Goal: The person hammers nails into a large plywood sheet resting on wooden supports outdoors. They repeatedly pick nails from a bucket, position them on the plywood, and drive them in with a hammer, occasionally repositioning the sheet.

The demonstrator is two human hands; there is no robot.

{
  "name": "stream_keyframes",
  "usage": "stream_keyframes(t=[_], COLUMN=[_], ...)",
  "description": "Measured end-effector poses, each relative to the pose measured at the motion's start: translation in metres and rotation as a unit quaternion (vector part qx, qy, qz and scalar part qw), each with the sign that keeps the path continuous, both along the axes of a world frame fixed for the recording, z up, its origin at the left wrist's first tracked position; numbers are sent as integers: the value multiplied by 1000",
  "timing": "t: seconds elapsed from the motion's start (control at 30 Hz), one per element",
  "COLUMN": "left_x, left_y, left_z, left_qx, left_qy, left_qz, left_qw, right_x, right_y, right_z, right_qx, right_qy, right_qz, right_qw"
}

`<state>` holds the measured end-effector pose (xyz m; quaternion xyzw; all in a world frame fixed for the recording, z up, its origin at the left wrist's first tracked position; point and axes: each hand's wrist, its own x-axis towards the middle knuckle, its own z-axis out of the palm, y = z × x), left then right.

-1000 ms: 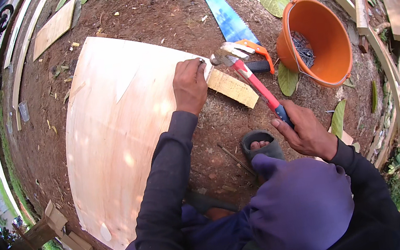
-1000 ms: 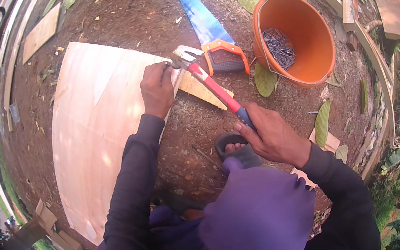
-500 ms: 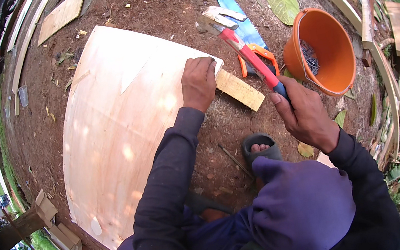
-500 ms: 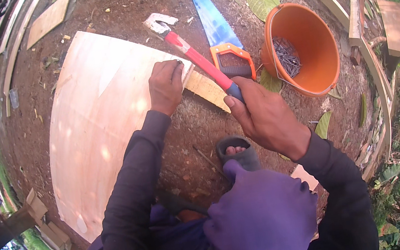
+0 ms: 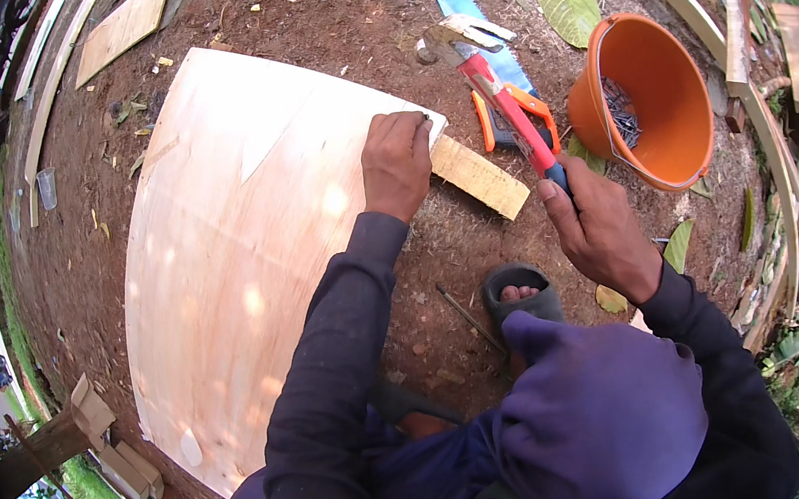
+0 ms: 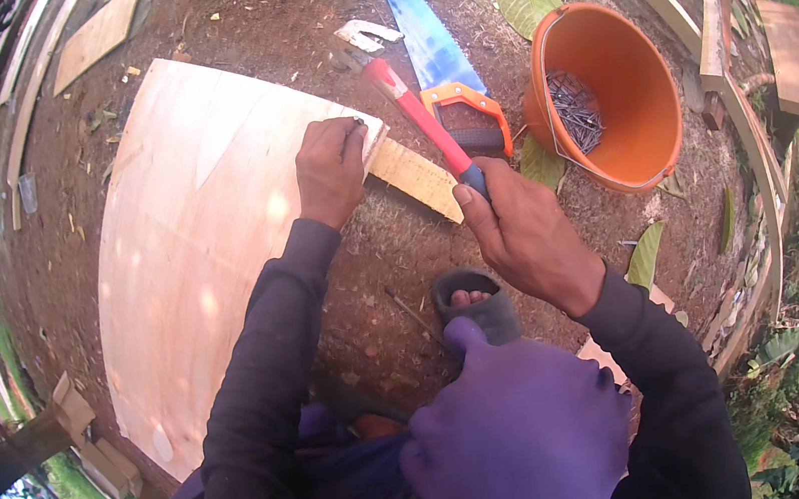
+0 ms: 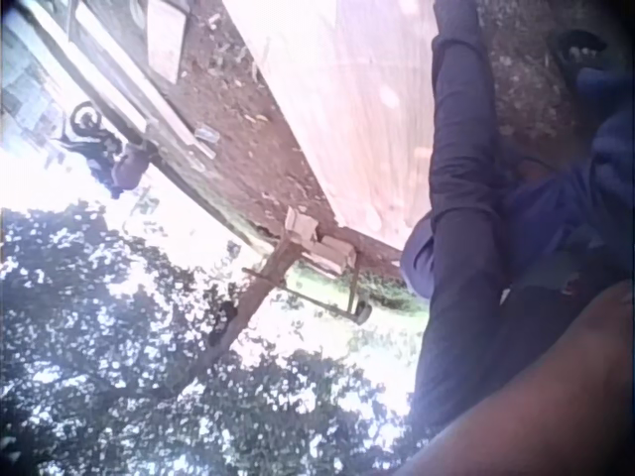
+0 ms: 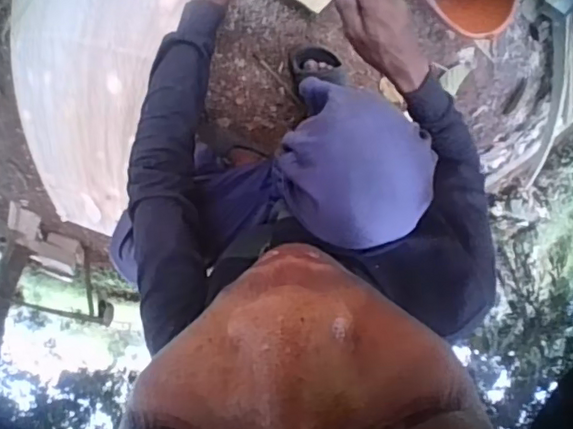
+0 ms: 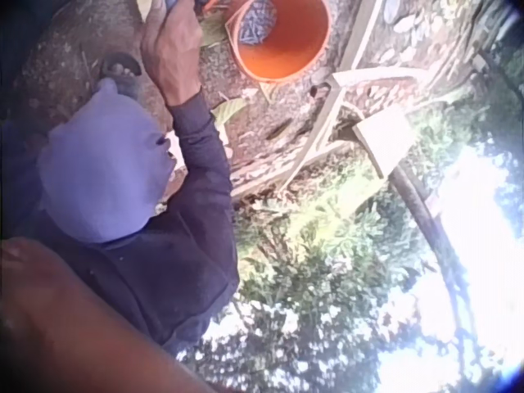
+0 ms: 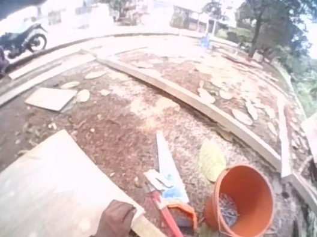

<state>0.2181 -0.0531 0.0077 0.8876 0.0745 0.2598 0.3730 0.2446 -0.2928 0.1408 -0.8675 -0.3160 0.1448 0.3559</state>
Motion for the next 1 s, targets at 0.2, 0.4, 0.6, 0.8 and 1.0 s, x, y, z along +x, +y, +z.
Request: stream_keyframes(t=[0.2,0.4,0.6,0.8,1.0], left_x=[1,-8,-47,-43,-43], left_y=[-4,-9,-4,-7,-6], left_z=[0,14,8,6,6], left_qx=[-6,3,184,171,163], left_qy=[18,77,67,52,46], left_qz=[8,5,-18,-16,-9], left_qw=[1000,997,980,984,986], right_x=[-14,-24,-11,23,38], right_y=[-16,-14,-20,-19,-20], right_z=[-42,-57,-61,-46,-42], right_qx=[-20,17,51,92,47], right_qy=[207,229,287,447,428], right_qz=[-81,-89,-100,-127,-76], right_qw=[975,969,951,881,899])
